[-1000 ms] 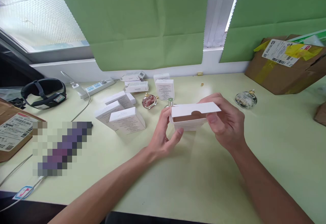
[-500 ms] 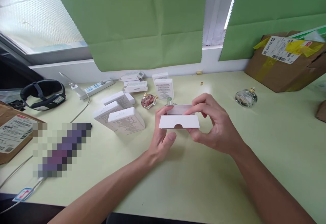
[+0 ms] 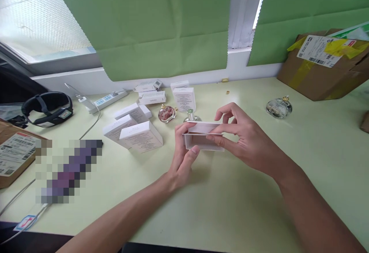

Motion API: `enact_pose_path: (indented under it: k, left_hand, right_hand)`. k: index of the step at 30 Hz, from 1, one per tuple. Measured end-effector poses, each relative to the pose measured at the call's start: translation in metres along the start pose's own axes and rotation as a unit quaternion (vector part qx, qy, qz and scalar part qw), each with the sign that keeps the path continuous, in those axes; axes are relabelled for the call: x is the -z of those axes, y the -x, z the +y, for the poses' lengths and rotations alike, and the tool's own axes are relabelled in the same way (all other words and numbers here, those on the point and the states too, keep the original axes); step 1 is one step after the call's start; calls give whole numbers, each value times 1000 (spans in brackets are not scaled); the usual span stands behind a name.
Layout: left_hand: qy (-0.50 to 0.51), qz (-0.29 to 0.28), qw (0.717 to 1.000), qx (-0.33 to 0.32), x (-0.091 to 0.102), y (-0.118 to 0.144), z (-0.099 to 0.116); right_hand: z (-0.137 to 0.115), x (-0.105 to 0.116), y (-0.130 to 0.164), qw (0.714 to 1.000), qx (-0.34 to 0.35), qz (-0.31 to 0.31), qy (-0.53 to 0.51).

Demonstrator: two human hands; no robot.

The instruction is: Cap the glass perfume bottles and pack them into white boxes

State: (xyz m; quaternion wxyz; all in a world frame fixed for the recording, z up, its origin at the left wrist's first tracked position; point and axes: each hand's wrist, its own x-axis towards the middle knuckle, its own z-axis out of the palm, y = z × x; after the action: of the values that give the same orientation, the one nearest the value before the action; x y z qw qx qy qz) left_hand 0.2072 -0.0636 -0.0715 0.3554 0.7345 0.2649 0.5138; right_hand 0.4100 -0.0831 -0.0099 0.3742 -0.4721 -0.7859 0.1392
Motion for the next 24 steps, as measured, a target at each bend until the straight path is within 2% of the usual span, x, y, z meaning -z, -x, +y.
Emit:
enact_pose_path:
  k: [7,12,19,24]
  left_hand:
    - [9,-12,1000,-4,-1,1,-5]
    - [21,-15,1000,1,-2,1,-6]
    - [25,-28,999,6,-3,0,-8]
    - [-17,-6,1000,-4,-2,-3,-8]
  right_hand:
    - [-8,-3,1,997,25,-78,12]
    - [-12,-7,0,994,39,-99,30]
    - [-11,-17,-1,994,40,-25,103]
    - [-6,-18,0,994,26,52,91]
